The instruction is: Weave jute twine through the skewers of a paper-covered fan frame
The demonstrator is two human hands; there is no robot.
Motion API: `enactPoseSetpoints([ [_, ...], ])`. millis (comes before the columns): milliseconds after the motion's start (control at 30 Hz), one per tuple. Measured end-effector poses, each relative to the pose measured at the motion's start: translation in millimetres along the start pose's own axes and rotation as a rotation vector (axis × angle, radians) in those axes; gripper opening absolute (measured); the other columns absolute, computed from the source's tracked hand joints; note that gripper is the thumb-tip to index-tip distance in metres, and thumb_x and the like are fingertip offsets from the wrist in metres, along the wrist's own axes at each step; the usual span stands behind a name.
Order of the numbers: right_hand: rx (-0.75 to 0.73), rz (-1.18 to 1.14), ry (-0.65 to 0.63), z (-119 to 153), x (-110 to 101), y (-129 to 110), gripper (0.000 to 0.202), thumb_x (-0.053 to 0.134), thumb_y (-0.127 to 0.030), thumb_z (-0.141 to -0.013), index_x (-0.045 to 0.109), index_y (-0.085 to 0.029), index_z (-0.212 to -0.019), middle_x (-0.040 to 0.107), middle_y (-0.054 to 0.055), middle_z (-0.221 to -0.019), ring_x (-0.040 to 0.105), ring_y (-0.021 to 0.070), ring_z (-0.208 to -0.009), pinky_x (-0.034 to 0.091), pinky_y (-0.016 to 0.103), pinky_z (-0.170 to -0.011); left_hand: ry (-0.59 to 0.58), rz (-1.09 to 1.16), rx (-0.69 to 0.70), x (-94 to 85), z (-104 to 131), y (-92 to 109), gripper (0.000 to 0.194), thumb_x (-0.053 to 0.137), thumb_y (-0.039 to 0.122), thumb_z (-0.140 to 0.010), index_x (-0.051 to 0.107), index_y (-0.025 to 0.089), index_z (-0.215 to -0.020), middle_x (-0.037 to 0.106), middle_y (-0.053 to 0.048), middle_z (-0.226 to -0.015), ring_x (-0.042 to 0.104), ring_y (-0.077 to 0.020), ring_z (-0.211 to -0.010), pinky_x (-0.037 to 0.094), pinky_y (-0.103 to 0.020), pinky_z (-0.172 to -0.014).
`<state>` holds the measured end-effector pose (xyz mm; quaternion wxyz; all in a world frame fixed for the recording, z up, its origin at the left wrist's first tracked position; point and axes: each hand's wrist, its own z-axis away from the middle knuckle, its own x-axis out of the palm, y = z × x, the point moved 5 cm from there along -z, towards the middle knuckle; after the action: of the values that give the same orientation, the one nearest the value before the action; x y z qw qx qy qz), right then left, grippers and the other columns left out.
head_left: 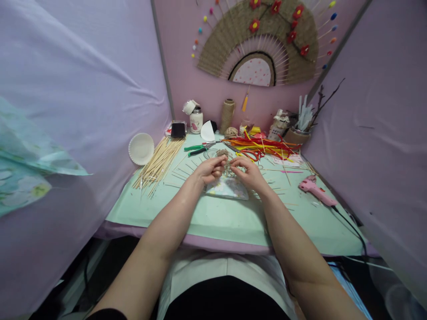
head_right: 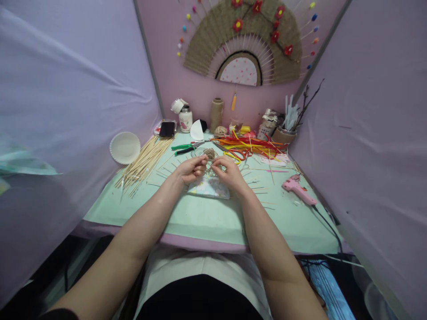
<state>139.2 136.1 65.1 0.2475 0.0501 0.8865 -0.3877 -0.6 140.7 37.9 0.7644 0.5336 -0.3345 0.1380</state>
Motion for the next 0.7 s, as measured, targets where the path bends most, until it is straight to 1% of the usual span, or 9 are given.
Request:
enactPoseSetpoints([
  [33, 0.013, -0.014, -0.005, 0, 0, 1, 0.011, 0.061, -0.028, -0.084, 0.064, -0.022, -0.075, 0.069, 0.006, -0.095, 0.061, 0.0221, -0.095, 0.044, 0.04, -0.092, 0.002, -0.008, -0.003, 0.4, 1, 0, 0.017, 0.071, 0.02, -0.08, 0.057, 0.011, -0.075, 0.049, 0.006, -0.057, 0.023, 0.0029, -0.035, 0.012, -0.01, -0.032],
  [100, 0.055, -0.03, 0.004, 0, 1, 6, 0.01, 0.06, -0.027, -0.084, 0.068, -0.022, -0.086, 0.071, 0.006, -0.101, 0.063, 0.0224, -0.099, 0.045, 0.04, -0.094, 0.012, -0.047, -0.012, 1.5, 2, -1, 0.014, 0.069, 0.019, -0.082, 0.059, 0.01, -0.076, 0.055, 0.003, -0.06, 0.024, 0.0033, -0.035, 0.012, -0.01, -0.032],
  [167, 0.1, -0.044, 0.03, 0, 0, 11, 0.022, 0.059, -0.026, -0.083, 0.069, -0.023, -0.103, 0.07, 0.007, -0.112, 0.062, 0.0234, -0.107, 0.045, 0.041, -0.097, 0.029, -0.1, -0.028, 2.8, 3, -2, 0.011, 0.064, 0.017, -0.085, 0.061, 0.009, -0.078, 0.06, -0.001, -0.064, 0.024, 0.0035, -0.035, 0.012, -0.01, -0.032],
  [267, 0.127, -0.09, 0.078, 1, -4, 16, 0.038, 0.059, -0.03, -0.084, 0.064, -0.024, -0.121, 0.061, 0.009, -0.132, 0.054, 0.0254, -0.123, 0.043, 0.042, -0.102, 0.08, -0.177, -0.039, 3.0, 3, -2, 0.014, 0.057, 0.016, -0.089, 0.064, 0.008, -0.079, 0.067, -0.007, -0.07, 0.022, 0.0035, -0.034, 0.012, -0.011, -0.032],
  [367, 0.103, -0.141, 0.106, 1, -6, 16, 0.052, 0.062, -0.038, -0.085, 0.054, -0.029, -0.135, 0.048, 0.008, -0.145, 0.051, 0.026, -0.127, 0.043, 0.043, -0.104, 0.139, -0.24, 0.005, 0.2, 3, 0, 0.015, 0.058, 0.016, -0.088, 0.065, 0.008, -0.079, 0.07, -0.01, -0.074, 0.021, 0.0035, -0.034, 0.011, -0.012, -0.032],
  [467, 0.072, -0.177, 0.071, 2, -4, 16, 0.057, 0.063, -0.044, -0.085, 0.05, -0.032, -0.139, 0.044, 0.006, -0.149, 0.049, 0.0259, -0.13, 0.042, 0.043, -0.106, 0.151, -0.275, 0.086, -2.3, 3, 4, 0.011, 0.064, 0.018, -0.084, 0.067, 0.008, -0.08, 0.072, -0.011, -0.081, 0.02, 0.0037, -0.035, 0.01, -0.013, -0.033],
  [567, 0.07, -0.174, 0.028, 2, -1, 17, 0.053, 0.064, -0.044, -0.085, 0.054, -0.03, -0.135, 0.049, 0.007, -0.145, 0.045, 0.0259, -0.134, 0.04, 0.043, -0.108, 0.127, -0.278, 0.138, -2.8, 2, 4, 0.013, 0.071, 0.022, -0.078, 0.068, 0.01, -0.083, 0.073, -0.012, -0.086, 0.021, 0.0034, -0.036, 0.011, -0.014, -0.034],
  [633, 0.079, -0.166, 0.032, 2, -1, 17, 0.052, 0.064, -0.043, -0.085, 0.056, -0.029, -0.134, 0.051, 0.008, -0.144, 0.046, 0.0256, -0.133, 0.04, 0.044, -0.108, 0.108, -0.267, 0.151, -2.3, 2, 4, 0.017, 0.075, 0.022, -0.075, 0.069, 0.01, -0.086, 0.073, -0.011, -0.086, 0.023, 0.0028, -0.037, 0.013, -0.015, -0.035],
  [700, 0.074, -0.159, 0.042, 1, -3, 13, 0.05, 0.065, -0.041, -0.084, 0.058, -0.028, -0.132, 0.053, 0.008, -0.142, 0.046, 0.0256, -0.133, 0.038, 0.045, -0.109, 0.119, -0.246, 0.168, -3.0, 1, 4, 0.019, 0.076, 0.02, -0.072, 0.07, 0.01, -0.086, 0.073, -0.01, -0.083, 0.023, 0.0023, -0.037, 0.014, -0.016, -0.035],
])
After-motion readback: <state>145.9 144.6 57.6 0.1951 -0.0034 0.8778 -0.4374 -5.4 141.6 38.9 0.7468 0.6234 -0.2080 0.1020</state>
